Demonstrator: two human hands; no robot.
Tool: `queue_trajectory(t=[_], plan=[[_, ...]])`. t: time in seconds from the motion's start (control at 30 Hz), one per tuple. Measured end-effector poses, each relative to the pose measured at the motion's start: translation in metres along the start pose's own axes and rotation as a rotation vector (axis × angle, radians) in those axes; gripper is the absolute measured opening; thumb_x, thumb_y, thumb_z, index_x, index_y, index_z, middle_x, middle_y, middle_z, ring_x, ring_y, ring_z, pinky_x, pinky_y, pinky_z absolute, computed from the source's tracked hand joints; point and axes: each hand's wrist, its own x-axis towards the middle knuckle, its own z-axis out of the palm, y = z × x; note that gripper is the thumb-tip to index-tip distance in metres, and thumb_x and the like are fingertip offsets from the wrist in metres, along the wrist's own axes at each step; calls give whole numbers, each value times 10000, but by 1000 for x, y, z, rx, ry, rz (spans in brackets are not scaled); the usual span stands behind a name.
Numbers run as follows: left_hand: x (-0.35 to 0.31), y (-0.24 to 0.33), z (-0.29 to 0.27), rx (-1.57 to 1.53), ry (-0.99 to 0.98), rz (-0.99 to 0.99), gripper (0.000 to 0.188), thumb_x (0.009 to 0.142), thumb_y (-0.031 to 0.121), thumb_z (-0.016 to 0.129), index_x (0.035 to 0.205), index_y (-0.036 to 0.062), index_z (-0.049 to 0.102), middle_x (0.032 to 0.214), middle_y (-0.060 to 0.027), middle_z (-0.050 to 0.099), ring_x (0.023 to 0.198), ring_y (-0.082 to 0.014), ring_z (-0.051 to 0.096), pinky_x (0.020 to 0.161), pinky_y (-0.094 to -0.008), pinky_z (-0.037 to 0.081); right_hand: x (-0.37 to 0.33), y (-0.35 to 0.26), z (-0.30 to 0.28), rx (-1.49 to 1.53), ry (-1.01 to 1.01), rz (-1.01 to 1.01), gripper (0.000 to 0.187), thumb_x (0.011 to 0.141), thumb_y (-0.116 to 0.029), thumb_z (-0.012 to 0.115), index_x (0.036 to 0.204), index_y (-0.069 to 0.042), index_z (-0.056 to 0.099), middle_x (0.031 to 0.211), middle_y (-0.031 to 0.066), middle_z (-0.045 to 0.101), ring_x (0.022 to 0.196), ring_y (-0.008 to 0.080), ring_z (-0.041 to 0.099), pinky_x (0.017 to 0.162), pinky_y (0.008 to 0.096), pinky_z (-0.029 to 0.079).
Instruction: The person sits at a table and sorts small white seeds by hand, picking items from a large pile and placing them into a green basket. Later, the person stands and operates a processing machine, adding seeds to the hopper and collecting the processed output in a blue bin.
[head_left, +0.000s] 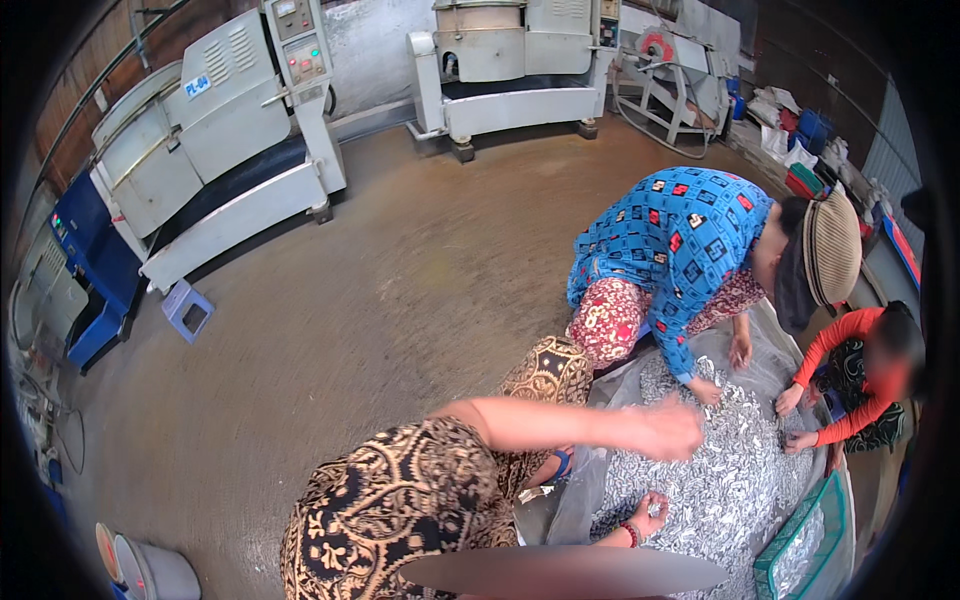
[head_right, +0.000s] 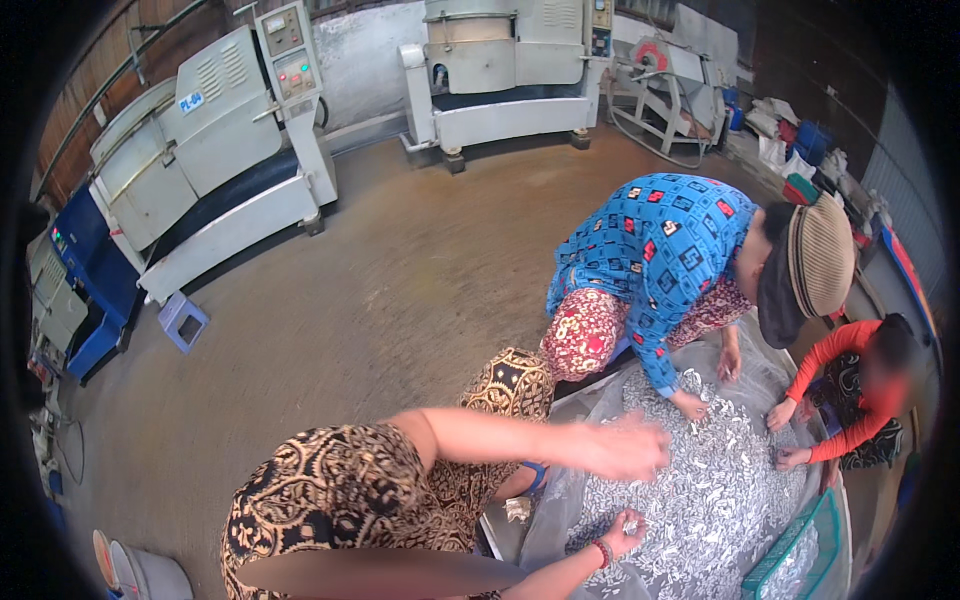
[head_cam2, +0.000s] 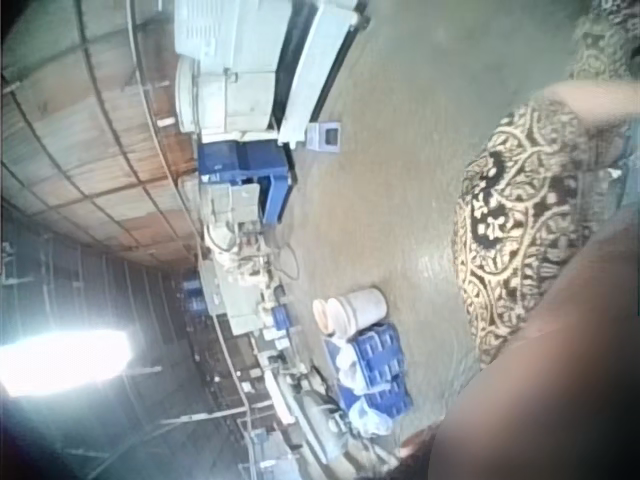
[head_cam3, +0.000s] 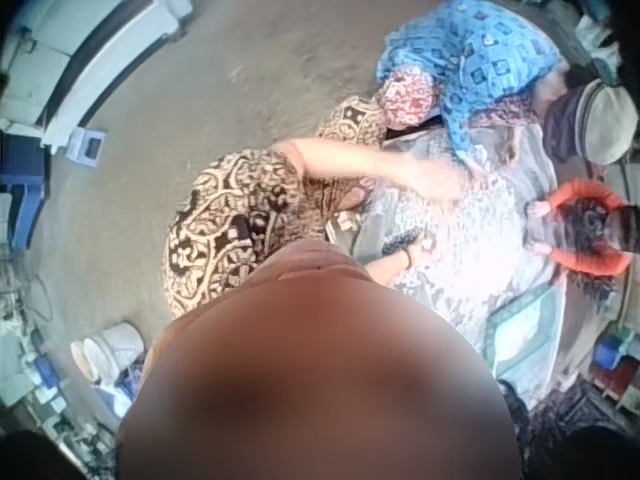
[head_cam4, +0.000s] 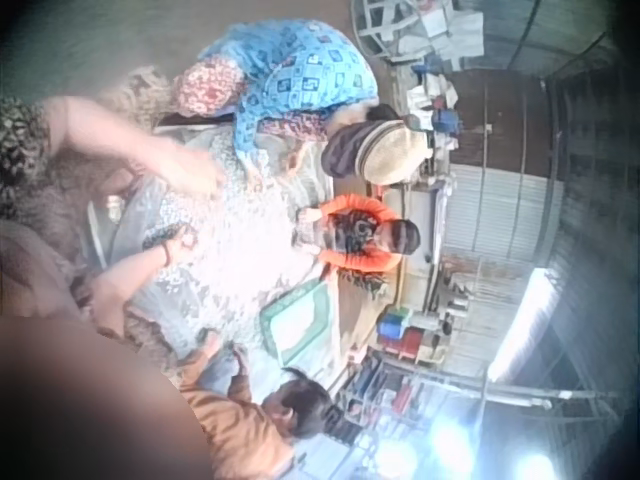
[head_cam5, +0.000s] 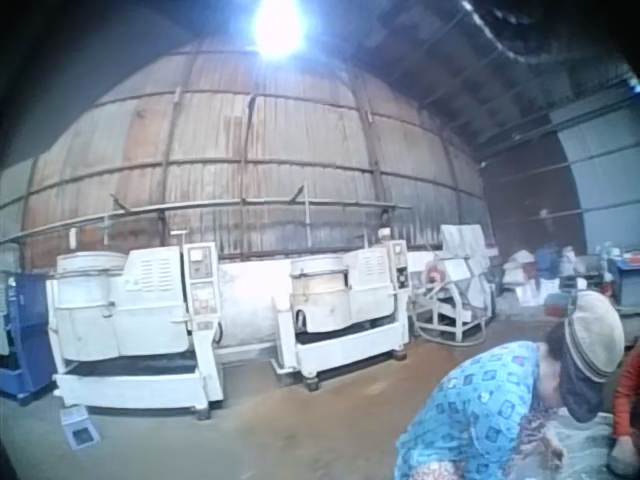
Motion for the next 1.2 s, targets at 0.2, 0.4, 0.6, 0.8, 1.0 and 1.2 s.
queue_trajectory(t=[0.2, 0.4, 0.6, 0.8, 1.0, 1.2], plan=[[-46, -44, -93, 258, 289, -203, 246, 824, 287, 551, 849, 45, 589, 848, -117, 530, 895, -287, 531, 791, -448, 405, 5, -12, 2, 583, -60, 342, 215, 816, -90, 512, 663, -67, 363, 586, 11, 276, 499, 120, 232, 458, 268, 207], [-59, -70, -78, 161, 166, -61, 336, 837, 350, 536, 890, 26, 606, 912, -136, 550, 932, -298, 514, 835, -437, 393, 15, -29, 25, 216, 61, 188, 368, 864, -215, 481, 552, -127, 307, 498, -8, 257, 431, 104, 207, 403, 260, 172], [-55, -92, -54, -320, -387, 492, 405, 831, 435, 523, 1072, 118, 596, 1286, -129, 423, 1266, -329, 286, 1006, -492, 283, 28, -66, 36, -79, 289, 198, 401, 890, -337, 434, 550, -136, 360, 476, -2, 334, 393, 106, 257, 352, 247, 197], [-45, -77, -47, -9, -349, 909, 500, 806, 493, 515, 1194, 177, 540, 1359, -90, 364, 1325, -315, 193, 1052, -561, 160, 24, -149, 190, -152, -189, 158, 196, 826, -158, 576, 955, -13, 552, 804, 100, 583, 761, 181, 579, 674, 262, 506], [19, -51, -31, 50, -569, 454, 517, 837, 498, 481, 1237, 170, 479, 1278, -95, 454, 1233, -296, 365, 1018, -456, 299, 7, -179, 166, -1009, -49, -231, 490, 784, -159, 577, 1203, 12, 391, 1151, 163, 451, 1024, 273, 489, 896, 373, 394], [65, -17, -19, 230, -523, 214, 293, 692, 221, 634, 957, 97, 623, 1038, -91, 544, 1051, -284, 476, 874, -413, 403, 102, -234, 72, 206, 107, 173, 258, 891, -213, 416, 1027, 5, 391, 915, 163, 478, 855, 295, 492, 719, 444, 459]])
